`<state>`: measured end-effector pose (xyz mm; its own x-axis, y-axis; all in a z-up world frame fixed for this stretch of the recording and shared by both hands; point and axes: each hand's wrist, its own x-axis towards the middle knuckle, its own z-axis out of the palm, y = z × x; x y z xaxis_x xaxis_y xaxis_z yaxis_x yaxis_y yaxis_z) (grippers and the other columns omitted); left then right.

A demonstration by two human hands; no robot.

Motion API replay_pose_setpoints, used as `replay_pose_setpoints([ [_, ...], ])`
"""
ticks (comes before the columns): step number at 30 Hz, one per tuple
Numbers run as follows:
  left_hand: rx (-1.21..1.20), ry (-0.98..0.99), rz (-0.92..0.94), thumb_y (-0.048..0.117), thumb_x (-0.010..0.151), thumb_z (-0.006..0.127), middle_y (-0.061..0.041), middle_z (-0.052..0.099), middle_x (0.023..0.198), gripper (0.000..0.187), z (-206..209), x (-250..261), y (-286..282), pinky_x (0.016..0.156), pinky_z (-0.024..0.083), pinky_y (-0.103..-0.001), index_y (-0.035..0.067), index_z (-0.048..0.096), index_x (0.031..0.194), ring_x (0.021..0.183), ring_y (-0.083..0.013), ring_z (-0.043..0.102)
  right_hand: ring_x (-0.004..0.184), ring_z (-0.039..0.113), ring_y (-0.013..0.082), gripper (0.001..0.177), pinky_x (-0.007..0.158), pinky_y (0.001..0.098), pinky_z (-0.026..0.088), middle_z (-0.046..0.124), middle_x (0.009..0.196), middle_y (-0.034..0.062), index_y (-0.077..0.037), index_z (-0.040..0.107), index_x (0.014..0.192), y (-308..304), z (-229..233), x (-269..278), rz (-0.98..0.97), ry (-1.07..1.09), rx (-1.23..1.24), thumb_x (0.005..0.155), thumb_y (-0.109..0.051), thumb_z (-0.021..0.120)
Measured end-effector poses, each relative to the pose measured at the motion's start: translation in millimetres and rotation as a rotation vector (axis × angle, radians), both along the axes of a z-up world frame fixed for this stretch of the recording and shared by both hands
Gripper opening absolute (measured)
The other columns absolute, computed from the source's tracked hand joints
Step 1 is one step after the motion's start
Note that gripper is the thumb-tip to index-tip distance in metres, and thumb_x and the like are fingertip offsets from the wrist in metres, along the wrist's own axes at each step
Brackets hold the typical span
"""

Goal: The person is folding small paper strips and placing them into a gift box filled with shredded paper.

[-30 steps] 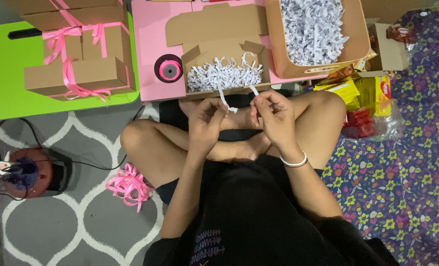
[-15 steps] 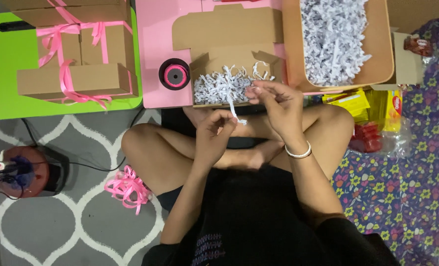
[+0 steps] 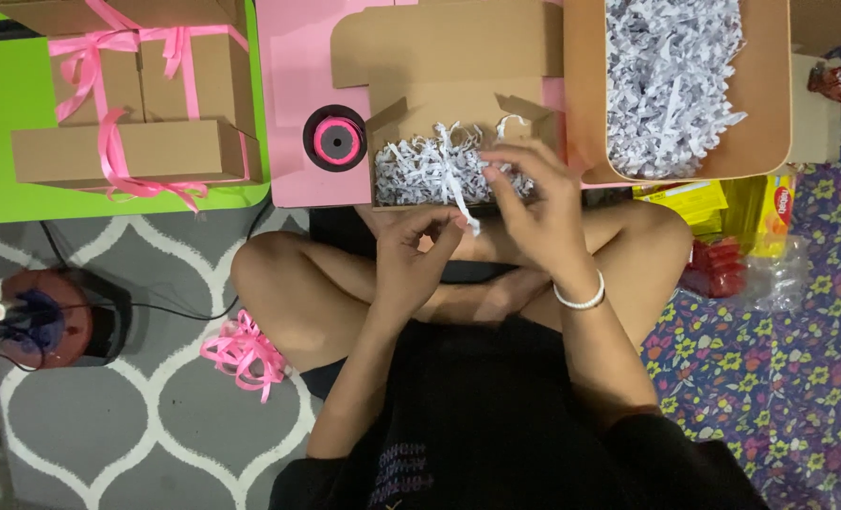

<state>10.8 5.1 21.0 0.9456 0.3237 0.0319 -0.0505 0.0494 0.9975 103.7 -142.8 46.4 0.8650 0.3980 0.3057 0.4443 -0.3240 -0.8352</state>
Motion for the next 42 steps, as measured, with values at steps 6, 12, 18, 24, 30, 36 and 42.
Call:
replay_pose_setpoints([
  [6, 0.103, -0.047, -0.025, 0.003, 0.094, 0.073, -0.008, 0.064, 0.068, 0.005, 10, 3, 1, 0.068, 0.048, -0.033, 0.005, 0.077, 0.092, 0.067, -0.0155, 0.056, 0.071, 0.057, 0.0085, 0.007, 0.071, 0.0277, 0.051, 0.071, 0.074, 0.0034, -0.007, 0.079, 0.098, -7, -9, -25, 0.019, 0.329, 0.125, 0.094, -0.002, 0.075],
  [12, 0.187, -0.049, -0.018, 0.003, 0.093, 0.072, -0.007, 0.064, 0.067, 0.008, 20, -3, -3, 0.067, 0.048, -0.032, 0.007, 0.077, 0.088, 0.067, -0.0136, 0.054, 0.072, 0.055, 0.0091, 0.006, 0.069, 0.028, 0.05, 0.064, 0.071, 0.0031, -0.006, 0.075, 0.1, -9, -8, -31, 0.039, 0.368, 0.143, 0.099, -0.004, 0.068],
  [18, 0.239, -0.12, -0.018, 0.002, 0.093, 0.07, -0.011, 0.07, 0.072, 0.008, 23, -11, -3, 0.065, 0.048, -0.034, 0.007, 0.076, 0.091, 0.066, -0.0216, 0.064, 0.072, 0.054, 0.0122, 0.006, 0.07, 0.0294, 0.049, 0.063, 0.071, 0.0042, -0.005, 0.075, 0.095, -8, -7, -41, 0.039, 0.345, 0.15, 0.093, 0.0, 0.073],
  [24, 0.194, -0.157, 0.072, 0.0, 0.089, 0.074, -0.01, 0.072, 0.078, 0.013, 18, -17, -5, 0.069, 0.049, -0.031, 0.004, 0.077, 0.102, 0.073, -0.0163, 0.067, 0.073, 0.053, 0.0127, 0.004, 0.071, 0.0283, 0.048, 0.06, 0.073, 0.0055, -0.004, 0.074, 0.095, -11, 6, -53, 0.056, 0.316, 0.162, 0.097, -0.001, 0.072],
  [30, 0.245, -0.227, 0.075, 0.002, 0.092, 0.073, -0.007, 0.067, 0.071, 0.005, 33, -26, -6, 0.066, 0.048, -0.027, 0.004, 0.077, 0.093, 0.067, -0.0125, 0.059, 0.067, 0.051, 0.009, 0.003, 0.064, 0.0252, 0.047, 0.061, 0.07, 0.0042, -0.003, 0.073, 0.094, -14, 3, -67, 0.035, 0.321, 0.193, 0.097, -0.002, 0.072],
  [36, 0.312, -0.246, 0.076, 0.0, 0.089, 0.073, -0.01, 0.065, 0.067, 0.003, 27, -31, -9, 0.063, 0.048, -0.03, 0.002, 0.075, 0.088, 0.063, -0.0167, 0.059, 0.068, 0.052, 0.0109, 0.005, 0.064, 0.0263, 0.048, 0.06, 0.072, 0.0049, -0.003, 0.072, 0.095, -18, 3, -76, 0.034, 0.288, 0.23, 0.097, 0.001, 0.07],
  [42, 0.257, -0.162, 0.06, 0.004, 0.087, 0.077, -0.008, 0.067, 0.072, 0.008, 33, -36, -12, 0.071, 0.05, -0.029, 0.005, 0.076, 0.095, 0.073, -0.0154, 0.063, 0.065, 0.049, 0.0108, 0.008, 0.061, 0.0257, 0.046, 0.057, 0.071, 0.0041, -0.004, 0.072, 0.09, -21, 9, -82, 0.04, 0.276, 0.254, 0.093, 0.003, 0.071],
])
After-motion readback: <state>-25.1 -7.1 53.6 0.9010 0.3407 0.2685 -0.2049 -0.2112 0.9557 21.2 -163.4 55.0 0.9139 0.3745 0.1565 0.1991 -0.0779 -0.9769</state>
